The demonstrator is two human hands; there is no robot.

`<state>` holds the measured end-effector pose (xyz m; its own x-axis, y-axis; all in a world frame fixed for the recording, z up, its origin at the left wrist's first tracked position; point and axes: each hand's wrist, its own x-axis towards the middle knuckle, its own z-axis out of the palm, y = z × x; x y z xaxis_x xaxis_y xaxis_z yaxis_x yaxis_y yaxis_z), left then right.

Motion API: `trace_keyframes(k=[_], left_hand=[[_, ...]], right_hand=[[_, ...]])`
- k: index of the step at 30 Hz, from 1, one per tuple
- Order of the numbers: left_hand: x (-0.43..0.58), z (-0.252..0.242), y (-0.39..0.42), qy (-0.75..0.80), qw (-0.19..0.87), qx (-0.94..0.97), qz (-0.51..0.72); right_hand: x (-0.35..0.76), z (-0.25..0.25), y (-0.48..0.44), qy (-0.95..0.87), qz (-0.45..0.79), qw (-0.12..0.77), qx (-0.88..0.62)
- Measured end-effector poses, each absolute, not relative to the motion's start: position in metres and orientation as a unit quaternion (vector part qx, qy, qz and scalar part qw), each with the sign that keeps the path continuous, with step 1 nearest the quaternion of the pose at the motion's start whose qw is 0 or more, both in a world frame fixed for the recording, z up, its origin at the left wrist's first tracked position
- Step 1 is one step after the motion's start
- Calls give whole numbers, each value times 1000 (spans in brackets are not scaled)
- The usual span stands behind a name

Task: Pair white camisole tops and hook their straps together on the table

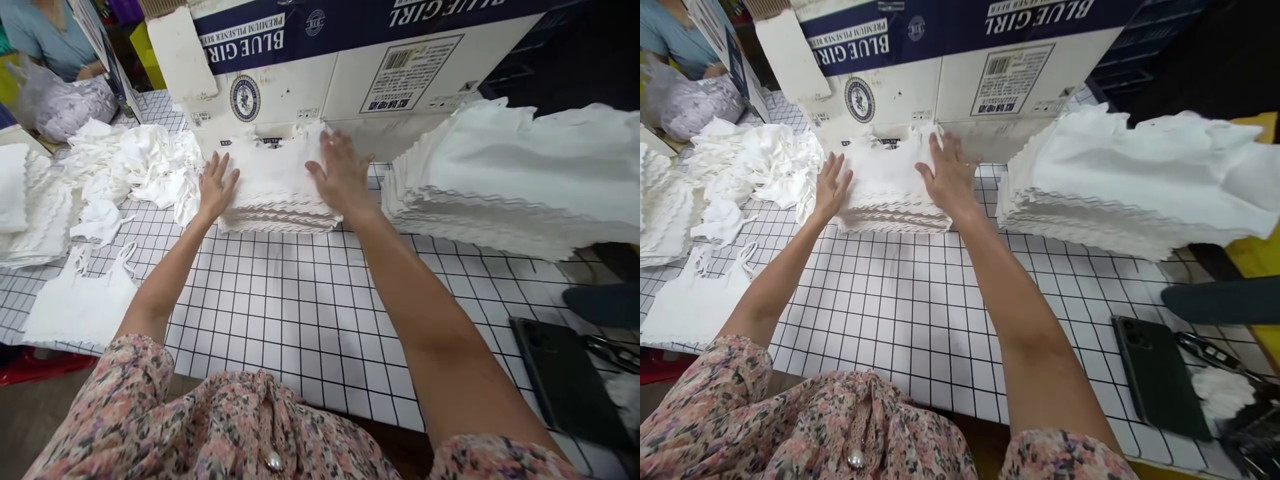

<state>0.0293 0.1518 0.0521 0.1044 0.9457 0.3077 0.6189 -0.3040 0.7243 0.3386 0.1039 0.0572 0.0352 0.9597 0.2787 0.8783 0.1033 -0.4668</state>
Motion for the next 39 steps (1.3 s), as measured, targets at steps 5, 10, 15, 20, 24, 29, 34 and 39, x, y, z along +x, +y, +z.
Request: trace_keyframes(k=[5, 10, 15, 20, 24, 29, 34, 39], left_hand=[[-40, 33, 127, 605, 140, 667, 412], [-96, 30, 145, 733, 97, 652, 171], [-112, 52, 213, 719, 79, 690, -42], [-138, 75, 284, 714, 41, 696, -63], [-156, 78, 322, 762, 105, 635, -73], [-156, 63, 303, 795, 23, 606, -14], [-143, 51, 219, 794, 0, 608, 10], [-120, 49, 100, 775, 25, 632, 21]], right_hand=[[358, 57, 33, -667, 37, 337, -664], [352, 36, -41, -726, 30, 357, -587], [314, 27, -114, -813, -54, 334, -474], [295, -3, -171, -800, -56, 341, -490], [290, -40, -188, -796, -64, 317, -511], [288, -57, -188, -808, -80, 288, -508], [283, -52, -182, -786, -83, 340, -510], [279, -53, -174, -786, -79, 390, -473]])
